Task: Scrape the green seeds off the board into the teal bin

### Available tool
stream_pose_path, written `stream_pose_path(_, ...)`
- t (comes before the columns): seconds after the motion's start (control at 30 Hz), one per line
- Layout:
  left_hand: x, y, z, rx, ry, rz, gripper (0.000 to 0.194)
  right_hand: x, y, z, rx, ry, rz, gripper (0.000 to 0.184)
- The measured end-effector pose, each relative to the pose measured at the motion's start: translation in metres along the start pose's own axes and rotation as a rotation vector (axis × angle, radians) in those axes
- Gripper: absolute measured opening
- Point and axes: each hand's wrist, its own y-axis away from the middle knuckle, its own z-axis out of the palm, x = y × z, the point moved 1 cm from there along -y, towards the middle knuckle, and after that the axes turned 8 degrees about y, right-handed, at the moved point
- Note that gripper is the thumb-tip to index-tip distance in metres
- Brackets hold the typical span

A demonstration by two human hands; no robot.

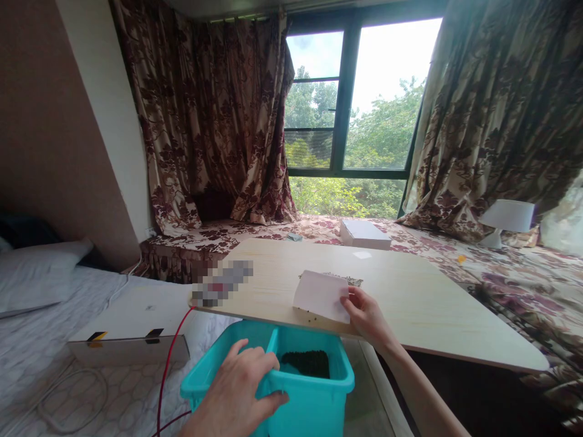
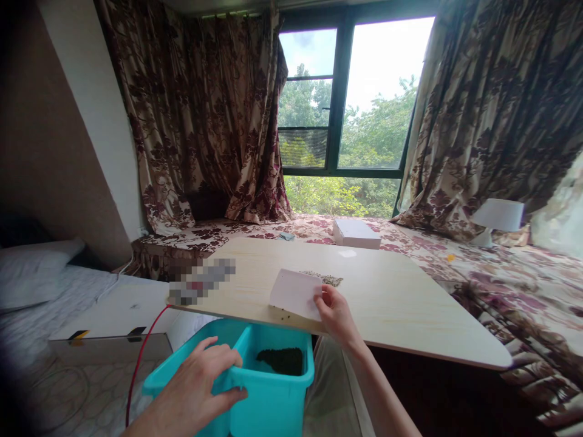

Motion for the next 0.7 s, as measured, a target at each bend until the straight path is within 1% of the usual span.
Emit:
stream_pose_path(0.13, -0.001, 0.0, 0.001, -0.001, -0.014, 0.003, 0.019, -0.005, 0.017, -0.009, -0.142, -0.045, 0.028, 0.03)
stream_pose_path(0.2, 0.0, 0.0, 0.003, 0.004, -0.011, 0.018, 0.02, -0.007, 0.022, -0.018, -0.158, -0.064, 0.036, 0.031)
stream_pose_path(0.27, 0.002, 0.0, 0.006, 0.01, -0.005, 0.039, 0.021, -0.007, 0.022, -0.032, -0.057, -0.074, 0.05, 0.034)
stream_pose_path(0.37, 0.006, -0.002, 0.013, 0.018, 0.012, 0.083, 0.024, 0.0, 0.018, -0.053, 0.184, -0.078, 0.118, 0.04)
stream_pose_path(0.43, 0.01, -0.004, 0.018, 0.018, 0.022, 0.113, 0.027, 0.006, 0.015, -0.063, 0.277, -0.054, 0.165, 0.042)
stream_pose_path(0.53, 0.015, -0.007, 0.023, -0.016, 0.018, 0.144, 0.027, 0.013, 0.012, -0.067, 0.305, -0.013, 0.187, 0.042)
stream_pose_path(0.63, 0.02, -0.009, 0.023, -0.07, -0.003, 0.159, 0.025, 0.015, 0.007, -0.062, 0.296, 0.002, 0.176, 0.04)
stream_pose_path(0.7, 0.022, -0.009, 0.022, -0.082, -0.021, 0.158, 0.025, 0.015, 0.002, -0.056, 0.292, 0.018, 0.158, 0.038)
